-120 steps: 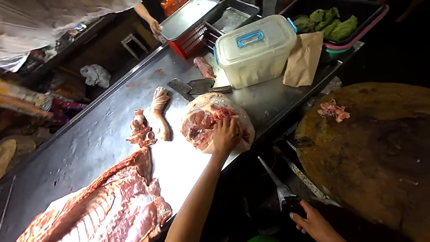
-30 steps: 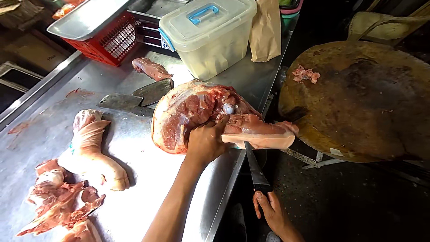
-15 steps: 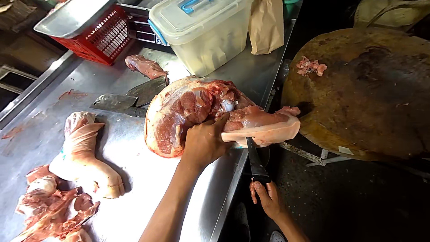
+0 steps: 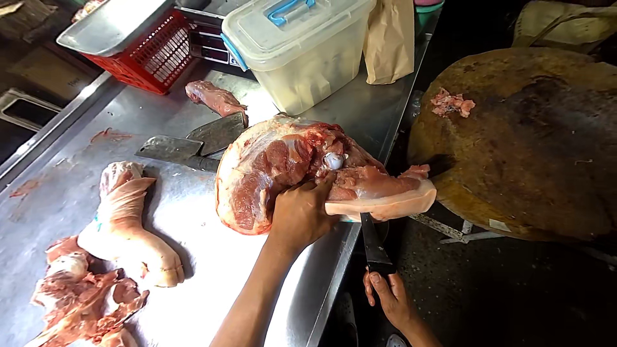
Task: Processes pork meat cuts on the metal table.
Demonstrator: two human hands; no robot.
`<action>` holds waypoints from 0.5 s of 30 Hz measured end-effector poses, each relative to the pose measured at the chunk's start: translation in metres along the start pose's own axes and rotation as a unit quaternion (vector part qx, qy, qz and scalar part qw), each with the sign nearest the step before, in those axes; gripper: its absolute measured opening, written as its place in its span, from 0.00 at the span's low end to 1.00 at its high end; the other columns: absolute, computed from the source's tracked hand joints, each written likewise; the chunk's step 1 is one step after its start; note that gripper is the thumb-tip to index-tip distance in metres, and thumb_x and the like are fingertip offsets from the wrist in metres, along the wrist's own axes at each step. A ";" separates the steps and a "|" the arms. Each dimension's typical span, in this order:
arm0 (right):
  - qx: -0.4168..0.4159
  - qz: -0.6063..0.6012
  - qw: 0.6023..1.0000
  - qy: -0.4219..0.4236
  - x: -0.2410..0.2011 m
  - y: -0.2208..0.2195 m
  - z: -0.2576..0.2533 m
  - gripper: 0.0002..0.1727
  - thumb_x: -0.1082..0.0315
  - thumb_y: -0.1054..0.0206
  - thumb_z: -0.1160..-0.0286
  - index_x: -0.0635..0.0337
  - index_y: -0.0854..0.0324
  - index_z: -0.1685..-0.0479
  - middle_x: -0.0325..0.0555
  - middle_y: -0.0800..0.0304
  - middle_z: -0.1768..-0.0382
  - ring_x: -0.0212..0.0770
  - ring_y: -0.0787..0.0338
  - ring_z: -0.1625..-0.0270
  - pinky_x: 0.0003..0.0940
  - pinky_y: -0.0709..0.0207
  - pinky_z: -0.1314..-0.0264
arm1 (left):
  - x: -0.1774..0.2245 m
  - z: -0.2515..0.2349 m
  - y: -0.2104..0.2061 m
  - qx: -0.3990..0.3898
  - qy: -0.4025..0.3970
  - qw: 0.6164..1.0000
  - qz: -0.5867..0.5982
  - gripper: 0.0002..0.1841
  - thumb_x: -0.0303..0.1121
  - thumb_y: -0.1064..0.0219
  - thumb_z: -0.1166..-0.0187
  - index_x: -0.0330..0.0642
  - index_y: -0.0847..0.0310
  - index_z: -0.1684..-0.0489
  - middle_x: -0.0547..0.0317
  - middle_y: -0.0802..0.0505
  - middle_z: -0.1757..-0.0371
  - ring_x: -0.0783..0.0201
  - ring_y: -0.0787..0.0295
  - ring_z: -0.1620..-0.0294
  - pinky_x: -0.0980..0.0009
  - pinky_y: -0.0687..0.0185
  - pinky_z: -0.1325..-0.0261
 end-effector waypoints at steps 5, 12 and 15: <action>0.003 0.036 0.999 0.030 0.008 0.011 -0.007 0.22 0.40 0.44 0.12 0.49 0.21 0.53 0.31 0.20 0.80 0.25 0.19 0.82 0.23 0.19 0.78 | 0.002 0.002 -0.003 0.007 -0.009 1.000 -0.008 0.38 0.61 0.25 0.42 0.57 0.15 0.26 0.54 0.05 0.63 0.50 0.07 0.62 0.47 0.16 0.62; 0.005 0.036 0.999 0.010 -0.038 -0.009 -0.043 0.24 0.41 0.45 0.11 0.56 0.25 0.50 0.30 0.20 0.80 0.26 0.19 0.83 0.25 0.18 0.80 | 0.002 0.006 -0.003 0.015 -0.002 1.000 0.013 0.38 0.58 0.24 0.41 0.51 0.15 0.26 0.49 0.05 0.61 0.46 0.06 0.59 0.44 0.15 0.57; -0.003 0.035 0.999 -0.030 -0.056 -0.013 -0.047 0.24 0.43 0.45 0.12 0.58 0.26 0.46 0.30 0.20 0.79 0.26 0.19 0.83 0.24 0.18 0.81 | 0.001 0.008 0.000 0.018 0.007 1.000 0.018 0.37 0.57 0.24 0.40 0.50 0.14 0.28 0.49 0.04 0.61 0.46 0.06 0.59 0.43 0.14 0.56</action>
Point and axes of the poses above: each hand's wrist, its own z-axis away from the middle knuckle, its own y-axis out of the back of the hand, x = y × z, the point moved 5 cm from there along -z, towards the middle knuckle
